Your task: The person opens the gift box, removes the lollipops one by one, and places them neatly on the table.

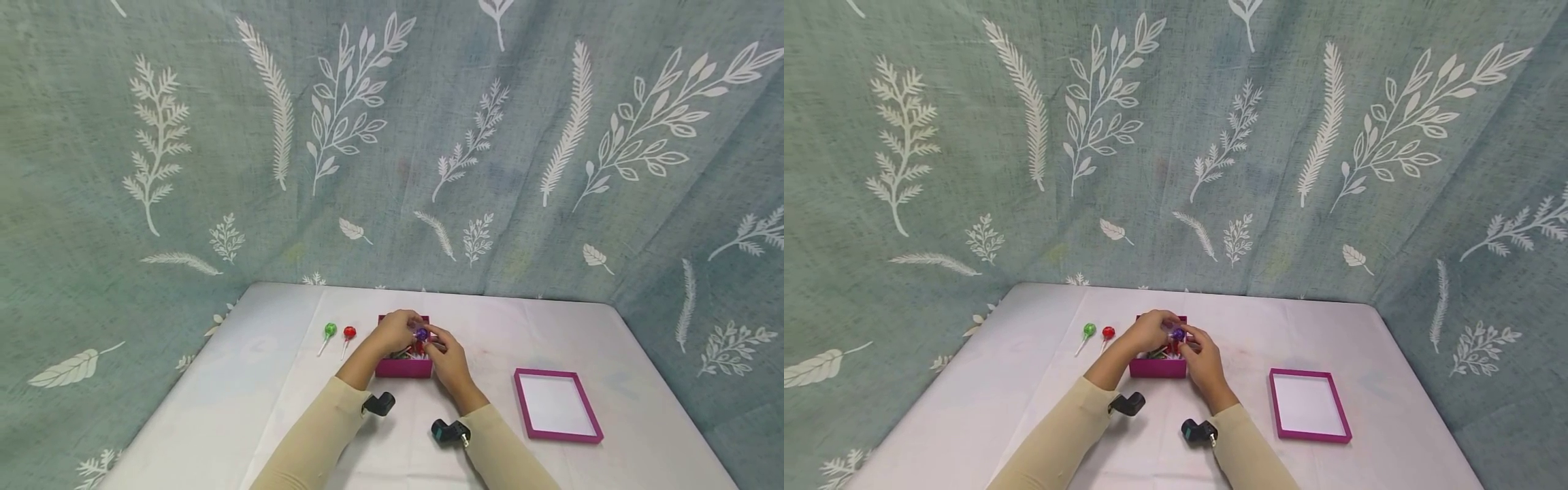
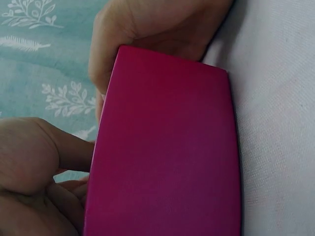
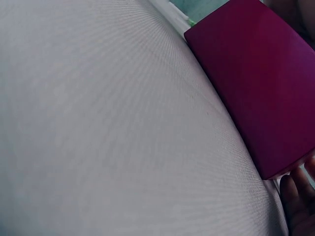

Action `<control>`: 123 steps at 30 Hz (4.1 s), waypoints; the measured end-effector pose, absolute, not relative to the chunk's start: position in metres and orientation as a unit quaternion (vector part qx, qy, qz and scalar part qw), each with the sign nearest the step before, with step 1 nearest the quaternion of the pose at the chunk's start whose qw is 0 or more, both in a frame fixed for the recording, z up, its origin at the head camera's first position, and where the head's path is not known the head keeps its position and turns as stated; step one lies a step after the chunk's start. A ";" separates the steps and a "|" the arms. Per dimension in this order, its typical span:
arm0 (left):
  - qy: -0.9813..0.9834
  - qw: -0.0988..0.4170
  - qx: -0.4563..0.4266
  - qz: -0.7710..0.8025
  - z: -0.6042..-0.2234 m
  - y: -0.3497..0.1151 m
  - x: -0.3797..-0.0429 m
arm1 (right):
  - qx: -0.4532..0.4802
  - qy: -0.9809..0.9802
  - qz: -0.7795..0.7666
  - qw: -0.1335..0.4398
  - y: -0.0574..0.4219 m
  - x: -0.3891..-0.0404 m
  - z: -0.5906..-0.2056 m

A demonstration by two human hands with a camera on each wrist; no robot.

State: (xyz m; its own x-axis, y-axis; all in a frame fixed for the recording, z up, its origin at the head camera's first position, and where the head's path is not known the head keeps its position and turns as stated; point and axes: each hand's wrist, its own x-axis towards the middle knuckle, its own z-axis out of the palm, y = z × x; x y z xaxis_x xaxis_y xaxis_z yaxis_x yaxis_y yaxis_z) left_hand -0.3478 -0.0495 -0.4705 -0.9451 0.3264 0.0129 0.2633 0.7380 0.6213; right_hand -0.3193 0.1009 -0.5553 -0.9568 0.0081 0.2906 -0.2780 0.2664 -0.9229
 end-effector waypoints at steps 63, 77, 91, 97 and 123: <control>0.900 0.015 0.176 0.399 -0.458 -0.106 -0.355 | 0.084 -0.794 0.592 0.106 0.103 -0.321 -0.557; 0.912 0.002 0.140 0.385 -0.448 -0.147 -0.349 | 0.078 -0.794 0.594 0.101 0.103 -0.320 -0.556; 0.935 0.005 0.115 0.337 -0.465 -0.197 -0.358 | 0.085 -0.794 0.592 0.109 0.102 -0.320 -0.558; 0.940 0.003 0.117 0.322 -0.474 -0.213 -0.361 | 0.091 -0.792 0.593 0.112 0.102 -0.319 -0.555; 0.949 0.002 0.057 0.309 -0.493 -0.262 -0.376 | 0.075 -0.796 0.592 0.101 0.102 -0.319 -0.556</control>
